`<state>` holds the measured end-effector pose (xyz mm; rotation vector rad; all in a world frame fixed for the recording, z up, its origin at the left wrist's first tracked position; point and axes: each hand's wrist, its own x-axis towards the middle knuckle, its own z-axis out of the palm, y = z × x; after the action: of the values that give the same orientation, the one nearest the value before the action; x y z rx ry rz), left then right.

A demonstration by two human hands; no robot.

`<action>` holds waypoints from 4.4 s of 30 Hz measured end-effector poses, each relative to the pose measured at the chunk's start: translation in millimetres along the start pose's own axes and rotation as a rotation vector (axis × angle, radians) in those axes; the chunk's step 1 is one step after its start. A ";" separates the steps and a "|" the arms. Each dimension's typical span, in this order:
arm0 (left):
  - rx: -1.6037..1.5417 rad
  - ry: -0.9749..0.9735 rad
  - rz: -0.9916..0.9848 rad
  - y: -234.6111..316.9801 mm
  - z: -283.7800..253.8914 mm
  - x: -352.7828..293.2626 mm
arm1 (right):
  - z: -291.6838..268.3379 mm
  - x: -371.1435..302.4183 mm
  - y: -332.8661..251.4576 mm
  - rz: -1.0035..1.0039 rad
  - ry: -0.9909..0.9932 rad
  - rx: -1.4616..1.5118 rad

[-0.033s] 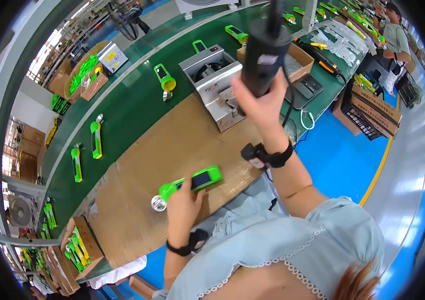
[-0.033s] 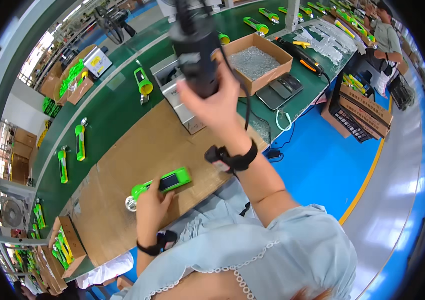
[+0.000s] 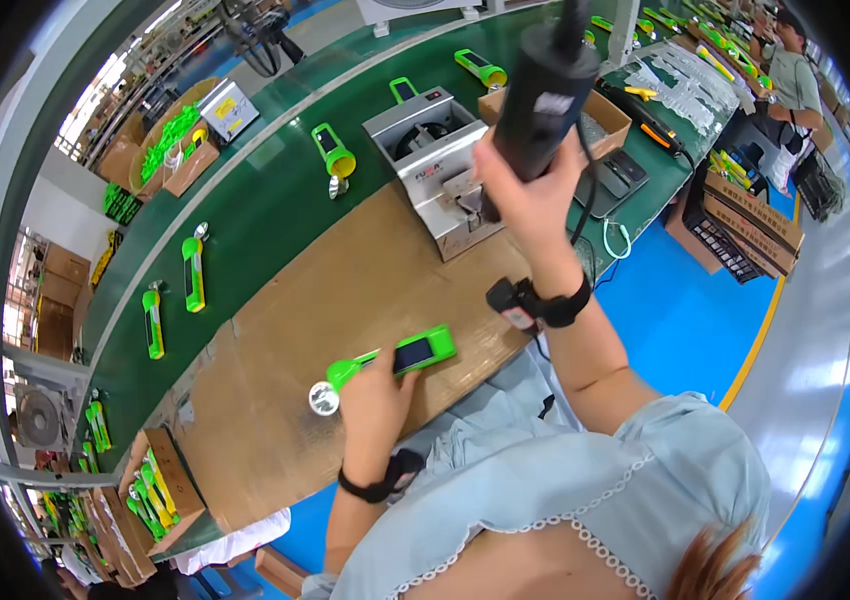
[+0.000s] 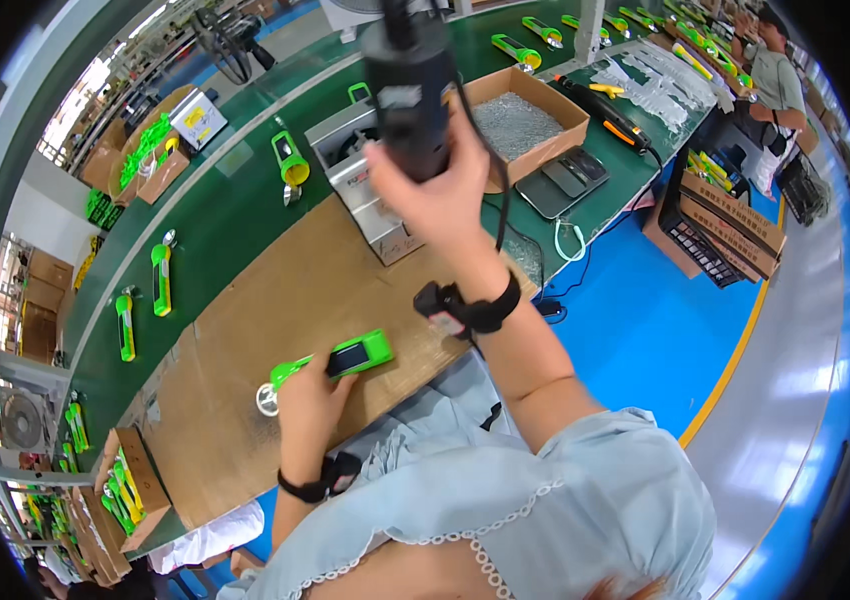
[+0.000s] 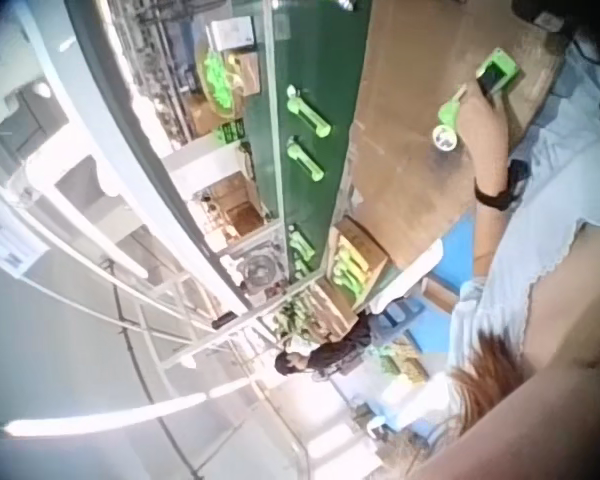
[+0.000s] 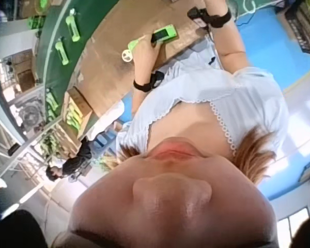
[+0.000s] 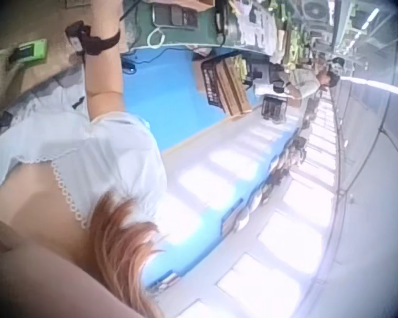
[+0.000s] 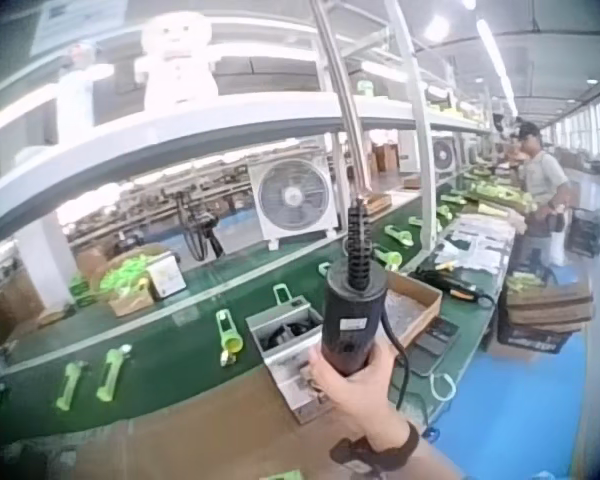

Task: The recorder uses an electric screwdriver to assemble the internal components and housing of handheld flashlights.

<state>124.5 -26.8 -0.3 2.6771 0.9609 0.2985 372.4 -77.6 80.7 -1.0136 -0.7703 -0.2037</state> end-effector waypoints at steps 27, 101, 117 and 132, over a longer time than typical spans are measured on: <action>-0.071 0.192 0.222 16.6 26.2 22.6 | -14.0 -58.3 -34.2 0.169 -0.380 0.223; -0.009 0.256 0.282 12.1 29.3 19.0 | 10.4 -51.7 -24.1 0.206 -0.346 0.130; -0.018 0.271 0.274 11.9 30.6 18.7 | 14.3 -61.0 -10.0 0.276 -0.345 0.231; -0.006 0.236 0.261 13.0 28.0 21.6 | -0.5 -70.3 13.8 0.386 -0.489 0.329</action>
<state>156.5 -27.8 -20.2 2.8072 0.6643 0.6834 328.5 -83.8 24.5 -0.8828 -0.9904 0.5075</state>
